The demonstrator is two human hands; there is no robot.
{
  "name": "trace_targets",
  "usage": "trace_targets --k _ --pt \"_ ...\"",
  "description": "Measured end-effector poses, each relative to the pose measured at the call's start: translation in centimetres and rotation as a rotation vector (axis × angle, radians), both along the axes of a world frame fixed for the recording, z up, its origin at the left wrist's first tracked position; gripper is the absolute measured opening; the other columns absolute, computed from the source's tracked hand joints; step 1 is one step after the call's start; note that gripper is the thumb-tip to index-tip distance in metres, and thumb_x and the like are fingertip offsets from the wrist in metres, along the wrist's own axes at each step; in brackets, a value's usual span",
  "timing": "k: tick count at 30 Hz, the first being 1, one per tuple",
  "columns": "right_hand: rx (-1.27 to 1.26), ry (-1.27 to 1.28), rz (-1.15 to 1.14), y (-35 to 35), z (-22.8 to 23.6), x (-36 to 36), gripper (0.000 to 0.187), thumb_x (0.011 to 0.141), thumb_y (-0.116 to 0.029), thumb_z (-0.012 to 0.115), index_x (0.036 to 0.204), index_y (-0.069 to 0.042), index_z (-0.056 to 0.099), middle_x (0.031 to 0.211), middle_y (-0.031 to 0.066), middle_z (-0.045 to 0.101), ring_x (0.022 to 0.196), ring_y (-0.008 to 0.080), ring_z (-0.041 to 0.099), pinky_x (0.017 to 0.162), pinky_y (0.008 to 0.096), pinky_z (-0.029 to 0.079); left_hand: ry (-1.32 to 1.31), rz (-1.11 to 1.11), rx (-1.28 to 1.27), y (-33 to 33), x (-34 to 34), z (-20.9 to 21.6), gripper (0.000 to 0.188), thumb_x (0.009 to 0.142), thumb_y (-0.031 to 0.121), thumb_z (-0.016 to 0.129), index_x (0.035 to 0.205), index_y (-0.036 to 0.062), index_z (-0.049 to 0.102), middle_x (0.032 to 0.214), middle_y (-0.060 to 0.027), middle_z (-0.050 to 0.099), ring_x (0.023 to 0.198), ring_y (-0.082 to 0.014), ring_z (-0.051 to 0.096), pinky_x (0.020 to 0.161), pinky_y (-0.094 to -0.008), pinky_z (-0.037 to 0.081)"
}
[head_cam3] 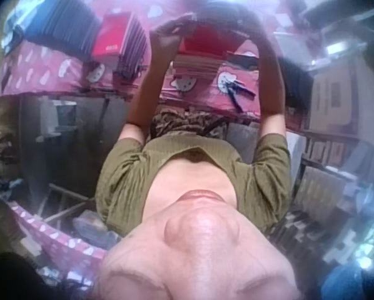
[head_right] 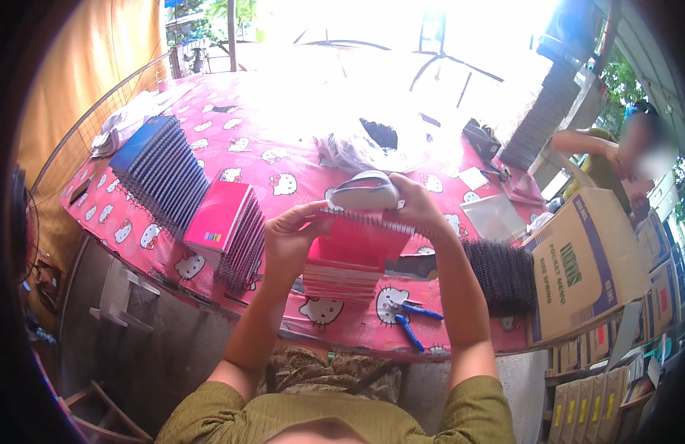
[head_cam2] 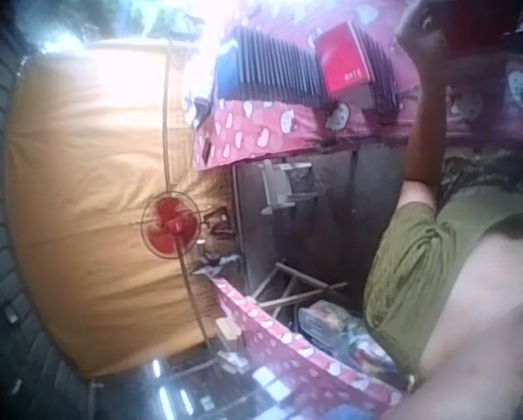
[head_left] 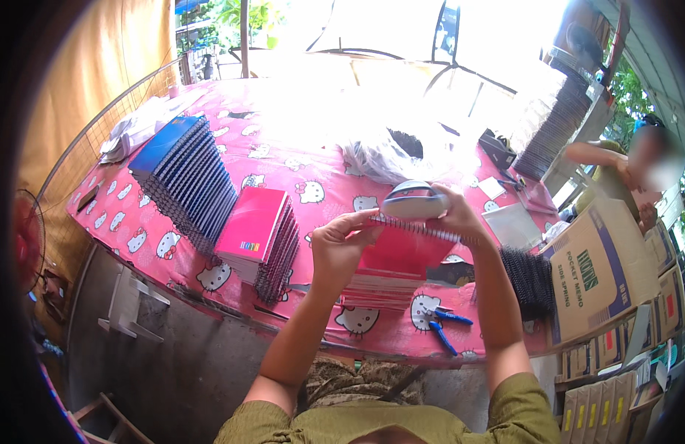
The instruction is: The person is assembling notebooks by threading spiral coils through the punched edges, using pliers to cut the excess wire and secure the ends, and stacking the finished items.
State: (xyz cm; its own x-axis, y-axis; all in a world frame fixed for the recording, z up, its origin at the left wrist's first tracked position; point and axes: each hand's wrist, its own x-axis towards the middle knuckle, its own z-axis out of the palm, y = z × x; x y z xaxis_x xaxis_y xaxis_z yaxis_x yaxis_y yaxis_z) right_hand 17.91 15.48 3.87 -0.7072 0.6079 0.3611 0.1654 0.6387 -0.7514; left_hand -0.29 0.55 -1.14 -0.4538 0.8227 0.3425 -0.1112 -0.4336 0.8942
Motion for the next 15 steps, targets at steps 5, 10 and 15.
trace_targets --k 5,10,15 --pt "0.315 -0.565 -0.741 4.1 -8.1 4.4 0.046 0.072 -0.013 0.073 0.113 -0.003 0.055 0.104 0.0141 0.065 0.103 0.0327 0.061 0.081 0.044 0.052 -0.053 -0.063 0.03 0.2 0.3 0.3 0.021 0.079 -0.005 0.072 0.099 0.0009 0.069 0.097 -0.006 0.069 0.083 -0.0091 0.064 0.068 -0.021 0.054" --pt "0.411 -0.658 -0.659 1.3 -12.8 8.4 0.061 0.071 -0.033 0.079 0.117 -0.006 0.051 0.122 0.0168 0.052 0.118 0.0358 0.048 0.096 0.0456 0.043 0.219 0.043 0.231 -0.8 0.7 2.5 0.019 0.078 -0.003 0.074 0.095 0.0015 0.065 0.091 -0.0093 0.068 0.084 -0.0151 0.066 0.07 -0.0274 0.057" --pt "0.396 -0.529 -0.451 -10.6 -10.0 11.3 0.065 0.073 -0.041 0.077 0.119 -0.003 0.051 0.129 0.0178 0.044 0.12 0.0369 0.043 0.1 0.0473 0.035 0.695 0.407 0.726 -5.9 1.9 5.2 0.015 0.078 -0.006 0.07 0.089 0.0033 0.066 0.093 -0.0119 0.069 0.089 -0.0225 0.068 0.077 -0.0355 0.054"
